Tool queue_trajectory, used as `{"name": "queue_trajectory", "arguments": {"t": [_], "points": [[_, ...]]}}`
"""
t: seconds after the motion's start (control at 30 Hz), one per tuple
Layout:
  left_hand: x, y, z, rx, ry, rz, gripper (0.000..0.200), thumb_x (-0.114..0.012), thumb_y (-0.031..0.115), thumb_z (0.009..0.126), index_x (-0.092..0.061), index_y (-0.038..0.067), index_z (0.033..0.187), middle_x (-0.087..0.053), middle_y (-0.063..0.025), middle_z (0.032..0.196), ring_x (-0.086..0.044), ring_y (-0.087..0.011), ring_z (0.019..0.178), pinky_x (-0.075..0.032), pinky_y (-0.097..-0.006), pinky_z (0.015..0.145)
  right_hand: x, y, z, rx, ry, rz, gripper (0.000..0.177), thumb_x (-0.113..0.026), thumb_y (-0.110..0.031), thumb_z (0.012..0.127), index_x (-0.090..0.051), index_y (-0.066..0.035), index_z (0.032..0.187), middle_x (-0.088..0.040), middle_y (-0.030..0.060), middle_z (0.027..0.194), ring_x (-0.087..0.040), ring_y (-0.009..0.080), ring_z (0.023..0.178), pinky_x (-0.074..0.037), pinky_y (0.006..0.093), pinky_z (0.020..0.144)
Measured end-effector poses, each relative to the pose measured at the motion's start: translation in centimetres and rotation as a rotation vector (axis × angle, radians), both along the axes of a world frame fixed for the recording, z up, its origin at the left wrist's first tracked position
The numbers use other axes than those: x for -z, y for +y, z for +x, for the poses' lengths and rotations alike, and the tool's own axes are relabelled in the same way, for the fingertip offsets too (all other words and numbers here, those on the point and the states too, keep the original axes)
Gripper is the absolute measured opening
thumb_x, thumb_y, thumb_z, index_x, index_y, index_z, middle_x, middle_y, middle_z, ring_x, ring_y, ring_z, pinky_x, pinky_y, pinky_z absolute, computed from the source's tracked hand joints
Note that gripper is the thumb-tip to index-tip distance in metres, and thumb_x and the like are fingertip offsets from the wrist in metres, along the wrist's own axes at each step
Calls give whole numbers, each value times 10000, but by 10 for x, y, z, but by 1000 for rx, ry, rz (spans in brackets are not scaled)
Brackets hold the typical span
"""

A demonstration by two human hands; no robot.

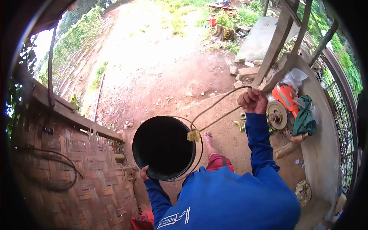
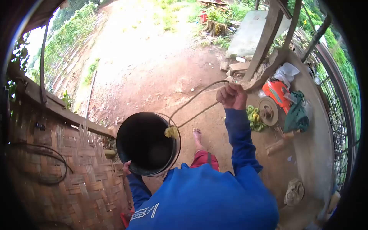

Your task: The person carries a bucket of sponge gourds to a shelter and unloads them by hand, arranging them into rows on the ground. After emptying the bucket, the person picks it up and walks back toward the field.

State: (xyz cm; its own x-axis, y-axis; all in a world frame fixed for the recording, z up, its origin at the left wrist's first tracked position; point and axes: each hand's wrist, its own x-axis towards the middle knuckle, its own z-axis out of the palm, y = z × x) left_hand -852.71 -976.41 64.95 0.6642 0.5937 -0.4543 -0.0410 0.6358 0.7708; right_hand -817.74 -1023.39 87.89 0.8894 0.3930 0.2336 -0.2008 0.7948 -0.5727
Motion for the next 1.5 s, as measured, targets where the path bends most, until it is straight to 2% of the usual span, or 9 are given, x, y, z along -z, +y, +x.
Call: {"name": "queue_trajectory", "arguments": {"t": [0.23,0.37,0.43,0.8,0.97,1.1,1.13,1.23,1.5], "points": [[-19,34,181,-114,200,303,436,-657,249,800,-628,-63,1103,-647,-147,1085,-609,-238,1011,-460,-317,929,-66,94,138,-169,-347,38,367,-436,-198,872,-308,-132,534,-256,-19,498,-306,139,446,-276,291,440],[-68,25,283,-259,443,743,338,-761,271,723,-616,-27,788,-641,-107,808,-608,-183,703,-510,-290,692,-92,160,221,-264,-460,10,390,-422,-185,896,-310,-124,527,-265,-25,504,-280,124,415,-262,278,416],[-88,30,332,-403,317,323,333,-778,252,710,-562,-1,717,-611,-86,743,-569,-165,612,-498,-286,606,-105,190,259,-343,-475,36,402,-423,-193,905,-312,-120,526,-270,-26,505,-276,120,410,-261,277,412],[-2,159,532,-458,206,211,336,-791,228,685,-550,-6,694,-609,-82,706,-553,-143,578,-483,-272,569,-95,384,353,-143,-710,-360,367,-475,-194,894,-443,-21,572,-438,60,488,-379,144,389,-342,283,426],[18,233,620,-520,181,101,336,-776,230,654,-532,0,648,-593,-83,684,-542,-151,580,-480,-277,585,-78,489,378,-852,-357,-660,196,-533,-49,884,-604,1,708,-428,1,520,-395,91,493,-298,254,464],[33,297,655,-631,126,85,366,-758,237,664,-512,-16,759,-596,-120,781,-555,-174,640,-488,-300,602,-69,542,434,-566,-204,-358,417,-526,-176,894,-368,-77,522,-317,-25,476,-304,91,420,-243,275,434],[27,313,661,-607,121,87,386,-757,234,666,-504,-30,791,-590,-128,802,-558,-186,649,-492,-301,606,-72,557,458,-762,-212,-206,325,-522,-204,922,-599,4,686,-353,-7,501,-352,79,440,-226,250,407],[-8,350,689,-637,122,54,399,-767,234,654,-502,-33,787,-578,-122,783,-558,-190,657,-493,-311,625,-60,615,474,-901,-97,-207,332,-539,-206,919,-558,-10,650,-364,-11,513,-349,70,442,-223,246,407],[58,483,783,-817,317,51,455,-794,236,617,-497,-43,820,-589,-151,805,-558,-190,661,-500,-313,617,-25,758,535,-1356,-727,-436,402,-619,-110,855,-363,8,570,-298,8,480,-313,135,426,-264,315,447]]}}
